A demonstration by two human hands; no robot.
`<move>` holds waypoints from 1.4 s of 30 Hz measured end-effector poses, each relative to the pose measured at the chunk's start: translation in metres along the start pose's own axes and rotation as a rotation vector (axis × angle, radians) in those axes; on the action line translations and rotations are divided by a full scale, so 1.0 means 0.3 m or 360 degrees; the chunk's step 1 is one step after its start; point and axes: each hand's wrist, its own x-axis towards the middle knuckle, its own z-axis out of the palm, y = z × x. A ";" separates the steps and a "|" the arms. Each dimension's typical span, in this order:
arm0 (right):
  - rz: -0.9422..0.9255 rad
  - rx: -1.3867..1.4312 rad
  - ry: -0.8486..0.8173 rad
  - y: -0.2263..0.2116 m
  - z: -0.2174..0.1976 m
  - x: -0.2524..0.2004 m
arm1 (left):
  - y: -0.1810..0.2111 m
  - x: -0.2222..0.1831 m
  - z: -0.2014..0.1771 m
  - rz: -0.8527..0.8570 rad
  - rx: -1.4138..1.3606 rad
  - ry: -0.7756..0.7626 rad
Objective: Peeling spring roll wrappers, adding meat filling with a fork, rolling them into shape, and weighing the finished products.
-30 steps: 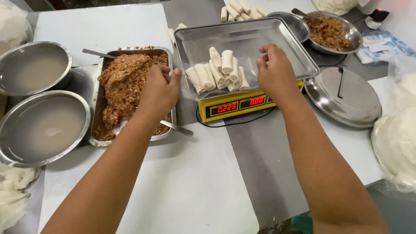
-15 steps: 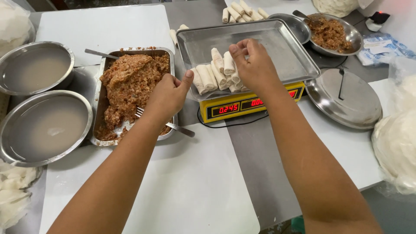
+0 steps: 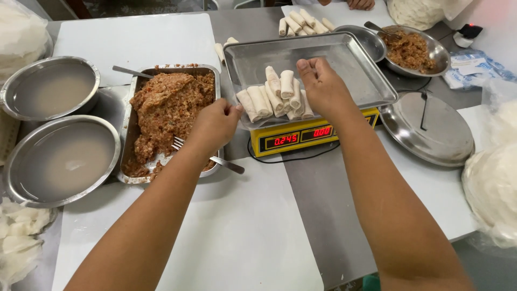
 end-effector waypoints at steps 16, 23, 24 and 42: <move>-0.0061 -0.0391 0.0001 0.055 -0.003 -0.016 | 0.097 0.000 0.012 0.0369 0.0169 0.0180; -0.0244 -0.0560 0.0005 0.025 -0.215 -0.255 | 0.146 -0.314 -0.072 0.0242 -0.0571 -0.0162; -0.0243 -0.0560 -0.0007 0.051 -0.205 -0.310 | 0.096 -0.353 -0.020 0.0231 -0.0574 -0.0163; -0.0406 -0.0292 0.0019 0.210 0.133 -0.844 | -0.345 -0.519 0.320 0.0601 0.0048 -0.0034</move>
